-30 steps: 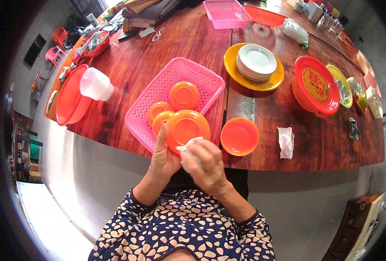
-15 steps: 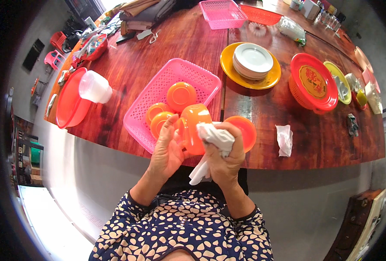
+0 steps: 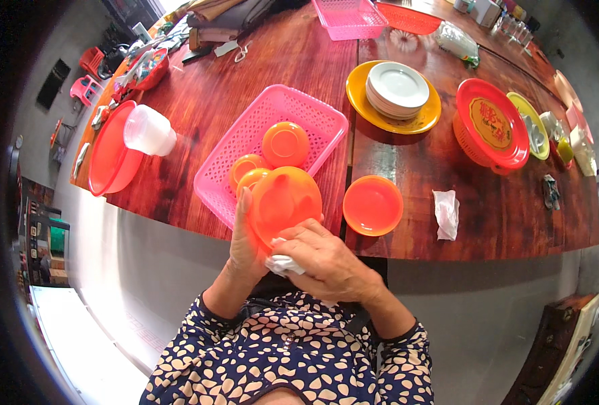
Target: The person wipes several small orange plastic bowls with a white cloth. They pick up each bowl from a pink basket, wipe the exterior and interior surfaces, and place the cleaned bowls back into the basket. The task is performed at a wooden table with other dishes visible in the background.
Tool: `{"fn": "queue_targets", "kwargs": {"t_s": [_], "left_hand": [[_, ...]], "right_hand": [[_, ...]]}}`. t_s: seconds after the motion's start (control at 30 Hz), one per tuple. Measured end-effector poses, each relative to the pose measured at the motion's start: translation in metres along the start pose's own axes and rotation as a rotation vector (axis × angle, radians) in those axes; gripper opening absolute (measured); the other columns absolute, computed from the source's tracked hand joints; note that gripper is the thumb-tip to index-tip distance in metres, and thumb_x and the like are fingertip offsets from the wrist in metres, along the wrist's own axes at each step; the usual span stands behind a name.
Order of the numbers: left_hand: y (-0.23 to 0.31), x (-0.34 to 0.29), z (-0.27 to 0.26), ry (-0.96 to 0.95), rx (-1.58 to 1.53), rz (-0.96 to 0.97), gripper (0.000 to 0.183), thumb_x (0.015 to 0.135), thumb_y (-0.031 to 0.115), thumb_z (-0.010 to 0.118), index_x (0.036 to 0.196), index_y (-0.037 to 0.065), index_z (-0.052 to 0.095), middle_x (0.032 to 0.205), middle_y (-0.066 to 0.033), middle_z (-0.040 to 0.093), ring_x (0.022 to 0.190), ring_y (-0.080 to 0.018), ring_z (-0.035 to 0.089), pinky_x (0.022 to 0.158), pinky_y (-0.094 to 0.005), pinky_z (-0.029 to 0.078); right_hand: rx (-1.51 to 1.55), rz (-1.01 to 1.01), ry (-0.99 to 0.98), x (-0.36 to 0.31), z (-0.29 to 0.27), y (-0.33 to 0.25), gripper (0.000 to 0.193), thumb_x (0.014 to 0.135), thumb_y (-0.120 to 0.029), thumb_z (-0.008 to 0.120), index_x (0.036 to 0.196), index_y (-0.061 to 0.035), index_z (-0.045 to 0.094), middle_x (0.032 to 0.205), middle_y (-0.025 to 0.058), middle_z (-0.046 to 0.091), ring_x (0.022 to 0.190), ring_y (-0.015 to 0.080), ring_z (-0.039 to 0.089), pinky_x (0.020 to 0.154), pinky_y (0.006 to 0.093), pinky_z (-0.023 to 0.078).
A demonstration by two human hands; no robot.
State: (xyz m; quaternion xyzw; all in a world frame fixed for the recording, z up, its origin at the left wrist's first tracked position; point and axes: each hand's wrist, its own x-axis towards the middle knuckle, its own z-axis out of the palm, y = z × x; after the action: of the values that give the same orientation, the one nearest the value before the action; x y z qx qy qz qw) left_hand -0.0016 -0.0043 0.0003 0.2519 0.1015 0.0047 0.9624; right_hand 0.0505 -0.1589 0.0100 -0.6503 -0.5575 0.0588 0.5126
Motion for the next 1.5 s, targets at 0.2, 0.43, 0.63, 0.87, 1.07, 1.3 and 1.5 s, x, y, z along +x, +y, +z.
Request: {"fn": "queue_targets", "kwargs": {"t_s": [0.2, 0.43, 0.63, 0.87, 1.07, 1.3, 1.5], "left_hand": [[0.000, -0.002, 0.001, -0.005, -0.051, -0.055, 0.065, 0.095, 0.056, 0.041, 0.137, 0.007, 0.039, 0.134, -0.0123, 0.050, 0.125, -0.0266, 0.048, 0.106, -0.0453, 0.038], [-0.006, -0.001, 0.005, 0.013, 0.016, 0.003, 0.060, 0.096, 0.053, 0.042, 0.136, 0.010, 0.040, 0.135, -0.0098, 0.049, 0.125, -0.0238, 0.048, 0.106, -0.0433, 0.038], [-0.007, 0.001, -0.011, 0.054, -0.003, 0.022, 0.056, 0.096, 0.052, 0.042, 0.132, 0.009, 0.045, 0.130, -0.0102, 0.053, 0.122, -0.0236, 0.050, 0.104, -0.0411, 0.041], [-0.004, 0.003, -0.013, -0.239, -0.266, -0.032, 0.055, 0.096, 0.053, 0.041, 0.130, 0.010, 0.047, 0.125, -0.0075, 0.057, 0.117, -0.0226, 0.054, 0.103, -0.0394, 0.040], [-0.003, -0.004, 0.002, -0.033, 0.014, 0.032, 0.062, 0.096, 0.054, 0.039, 0.137, 0.008, 0.038, 0.133, -0.0108, 0.050, 0.123, -0.0247, 0.049, 0.105, -0.0398, 0.039], [-0.001, -0.005, 0.002, -0.018, 0.047, 0.069, 0.061, 0.095, 0.054, 0.043, 0.135, 0.008, 0.042, 0.131, -0.0106, 0.053, 0.121, -0.0244, 0.051, 0.104, -0.0402, 0.040], [-0.002, -0.007, -0.001, -0.038, 0.075, 0.050, 0.062, 0.095, 0.056, 0.041, 0.135, 0.009, 0.044, 0.129, -0.0087, 0.054, 0.117, -0.0221, 0.053, 0.103, -0.0384, 0.040]], "right_hand": [[0.031, 0.217, 0.458, 0.009, -0.006, 0.004, 0.048, 0.076, 0.006, 0.063, 0.120, -0.0026, 0.046, 0.104, 0.0182, 0.054, 0.092, 0.0294, 0.058, 0.080, 0.0364, 0.048], [-0.647, 0.072, 0.286, 0.026, 0.006, 0.028, 0.045, 0.076, -0.007, 0.068, 0.117, 0.0046, 0.054, 0.111, 0.0188, 0.050, 0.103, 0.0342, 0.048, 0.086, 0.0411, 0.046], [-0.333, 0.241, -0.085, 0.013, 0.002, 0.003, 0.048, 0.075, -0.005, 0.067, 0.120, 0.0036, 0.052, 0.112, 0.0209, 0.054, 0.106, 0.0372, 0.052, 0.089, 0.0419, 0.045], [-0.084, 0.127, 0.338, 0.034, 0.019, 0.004, 0.037, 0.075, 0.003, 0.065, 0.109, 0.0018, 0.051, 0.103, 0.0229, 0.055, 0.086, 0.0412, 0.060, 0.074, 0.0431, 0.052], [-0.558, 0.155, 0.387, 0.036, 0.017, 0.013, 0.034, 0.077, -0.003, 0.064, 0.110, 0.0019, 0.055, 0.108, 0.0193, 0.052, 0.096, 0.0338, 0.061, 0.070, 0.0364, 0.056], [-0.491, 0.248, 0.113, 0.023, 0.012, -0.006, 0.030, 0.077, -0.011, 0.063, 0.103, 0.0017, 0.057, 0.091, 0.0159, 0.058, 0.086, 0.0304, 0.060, 0.069, 0.0385, 0.053], [-0.193, 0.203, 0.181, 0.032, 0.016, -0.011, 0.028, 0.077, -0.005, 0.062, 0.103, 0.0031, 0.055, 0.088, 0.0164, 0.055, 0.081, 0.0329, 0.061, 0.069, 0.0396, 0.053]]}}
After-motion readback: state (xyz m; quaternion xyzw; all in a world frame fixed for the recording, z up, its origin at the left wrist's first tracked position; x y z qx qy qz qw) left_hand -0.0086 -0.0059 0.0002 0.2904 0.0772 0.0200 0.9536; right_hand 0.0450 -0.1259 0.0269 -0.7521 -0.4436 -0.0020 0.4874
